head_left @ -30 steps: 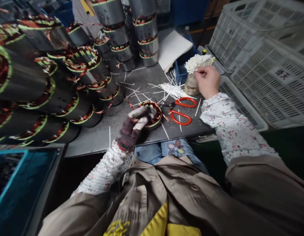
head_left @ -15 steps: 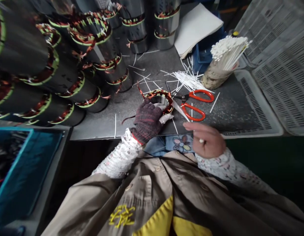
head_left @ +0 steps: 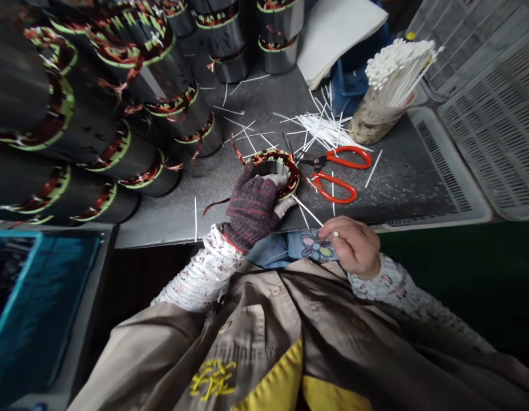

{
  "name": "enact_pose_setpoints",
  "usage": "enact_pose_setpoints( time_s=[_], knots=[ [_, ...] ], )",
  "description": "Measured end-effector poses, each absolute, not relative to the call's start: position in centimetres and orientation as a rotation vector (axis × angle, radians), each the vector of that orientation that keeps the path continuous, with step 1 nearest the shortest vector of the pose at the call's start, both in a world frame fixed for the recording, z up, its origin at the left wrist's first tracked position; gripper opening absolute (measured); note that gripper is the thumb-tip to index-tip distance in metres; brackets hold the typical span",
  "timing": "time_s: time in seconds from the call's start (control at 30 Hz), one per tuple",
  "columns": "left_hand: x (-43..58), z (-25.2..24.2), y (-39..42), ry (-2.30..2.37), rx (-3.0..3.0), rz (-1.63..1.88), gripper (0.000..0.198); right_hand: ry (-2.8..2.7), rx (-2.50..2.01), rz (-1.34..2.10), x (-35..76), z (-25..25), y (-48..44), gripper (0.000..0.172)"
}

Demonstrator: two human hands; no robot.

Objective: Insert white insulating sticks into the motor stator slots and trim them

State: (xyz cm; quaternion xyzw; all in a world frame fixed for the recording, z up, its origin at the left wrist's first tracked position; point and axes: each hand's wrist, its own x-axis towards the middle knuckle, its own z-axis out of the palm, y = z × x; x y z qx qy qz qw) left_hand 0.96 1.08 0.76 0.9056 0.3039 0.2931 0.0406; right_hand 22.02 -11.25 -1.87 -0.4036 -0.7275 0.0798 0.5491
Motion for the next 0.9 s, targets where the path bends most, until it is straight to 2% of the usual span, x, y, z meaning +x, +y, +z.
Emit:
enact_pose_setpoints(
  time_s=[0.1, 0.3, 0.4, 0.73, 0.9],
  knots=[
    [0.8, 0.2, 1.2, 0.921, 2.73, 0.996, 0.064, -1.69, -1.039, 0.252, 21.3, -1.4, -10.1, 0.017],
    [1.2, -0.4, 0.7, 0.955, 2.68, 1.105, 0.076, -1.42, -0.904, 0.235, 19.8, -1.0, -8.7, 0.018],
    [1.3, -0.4, 0.5, 0.996, 2.679, 1.077, 0.076, -1.468, -0.844, 0.171, 20.3, -1.4, -9.6, 0.016],
    [1.5, -0.4, 0.5, 1.048, 2.661, 1.067, 0.072, -1.575, -1.127, 0.181, 21.1, -1.6, -11.3, 0.024],
    [1.3, -0.5, 0.5, 1.003, 2.605, 1.057, 0.074, -1.464, -1.13, 0.275, 19.3, -2.0, -8.3, 0.016]
  ],
)
